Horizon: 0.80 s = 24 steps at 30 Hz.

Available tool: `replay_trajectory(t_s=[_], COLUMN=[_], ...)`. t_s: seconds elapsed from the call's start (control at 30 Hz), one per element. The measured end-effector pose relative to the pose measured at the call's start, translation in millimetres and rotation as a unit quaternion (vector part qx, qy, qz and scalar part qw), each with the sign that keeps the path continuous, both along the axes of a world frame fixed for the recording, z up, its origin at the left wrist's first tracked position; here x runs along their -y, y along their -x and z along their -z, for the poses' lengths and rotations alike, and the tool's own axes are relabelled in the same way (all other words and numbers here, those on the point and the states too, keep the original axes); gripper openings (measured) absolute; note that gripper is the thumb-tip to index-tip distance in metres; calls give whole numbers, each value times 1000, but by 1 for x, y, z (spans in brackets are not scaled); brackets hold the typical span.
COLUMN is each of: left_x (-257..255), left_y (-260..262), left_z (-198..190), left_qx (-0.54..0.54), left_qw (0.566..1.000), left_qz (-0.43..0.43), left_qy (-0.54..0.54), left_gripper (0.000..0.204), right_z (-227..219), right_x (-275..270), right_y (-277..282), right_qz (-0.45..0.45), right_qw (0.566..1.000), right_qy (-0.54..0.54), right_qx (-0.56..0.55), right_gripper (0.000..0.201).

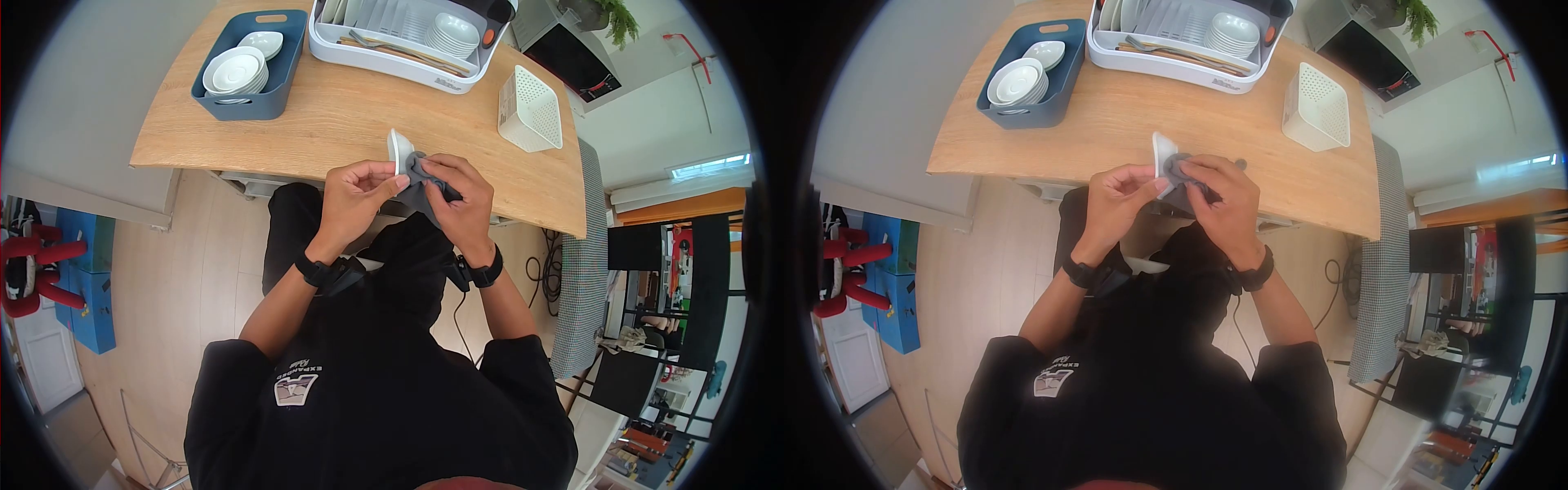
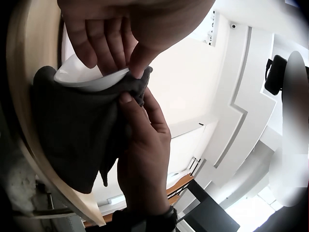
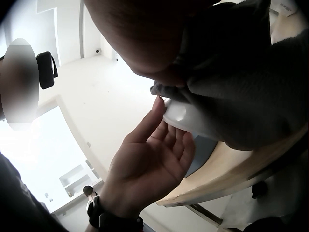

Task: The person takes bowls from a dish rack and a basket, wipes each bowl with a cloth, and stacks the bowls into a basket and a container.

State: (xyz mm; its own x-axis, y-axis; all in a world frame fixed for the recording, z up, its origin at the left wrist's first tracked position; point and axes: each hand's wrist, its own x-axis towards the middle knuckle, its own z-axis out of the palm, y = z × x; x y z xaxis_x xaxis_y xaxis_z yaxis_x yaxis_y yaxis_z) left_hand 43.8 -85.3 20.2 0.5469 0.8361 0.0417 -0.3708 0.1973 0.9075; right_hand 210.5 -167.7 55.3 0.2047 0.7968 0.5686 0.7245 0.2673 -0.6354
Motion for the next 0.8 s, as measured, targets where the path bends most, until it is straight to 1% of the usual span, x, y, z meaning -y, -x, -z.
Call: replay_trajectory(t_s=[0.03,0.07,0.13,0.17,0.23,0.27,0.33,0.37,0.43,0.47,0.53,0.57,0.63,0.77,0.8], left_x=[0,0,0,0,0,0,-1,-1,-1,-1,-1,-2,-1,-1,-2], left_y=[3,5,8,10,14,15,18,19,20,20,20,19,18,14,13], left_z=[-4,-5,-7,-9,-11,-11,-10,-11,-13,-12,-11,-11,-9,-7,-6], left_qx=[-28,-28,-78,-78,-107,-107,-31,-31,20,20,69,69,85,101,103], left_qw=[999,999,994,994,987,987,993,993,994,994,992,992,993,993,993], left_qz=[19,19,56,56,69,70,93,94,106,106,108,108,79,57,40], left_qy=[-17,-17,-49,-48,-94,-94,-59,-58,-25,-25,8,8,35,37,44], left_gripper=[23,23,22,22,21,21,22,22,24,24,26,26,27,26,26], right_z=[0,0,1,1,0,-1,-2,-2,0,2,5,4,4,8,10], right_x=[0,-1,-3,-3,-3,-4,-3,-3,-2,-2,-1,-1,1,4,5], right_y=[-2,-3,-7,-10,-14,-16,-18,-18,-19,-20,-19,-18,-16,-14,-14], right_qz=[-5,-5,15,15,31,31,56,57,68,68,75,76,73,79,77], right_qw=[1000,1000,1000,1000,1000,999,998,998,997,997,997,997,997,997,997], right_qy=[6,6,-3,-3,-4,-3,-4,-4,-5,-5,-10,-10,-2,10,12], right_qx=[0,0,-14,-14,-5,-6,-7,-7,-27,-27,-23,-22,-27,-15,-14], right_gripper=[29,29,29,29,29,29,27,27,25,25,25,25,25,24,24])
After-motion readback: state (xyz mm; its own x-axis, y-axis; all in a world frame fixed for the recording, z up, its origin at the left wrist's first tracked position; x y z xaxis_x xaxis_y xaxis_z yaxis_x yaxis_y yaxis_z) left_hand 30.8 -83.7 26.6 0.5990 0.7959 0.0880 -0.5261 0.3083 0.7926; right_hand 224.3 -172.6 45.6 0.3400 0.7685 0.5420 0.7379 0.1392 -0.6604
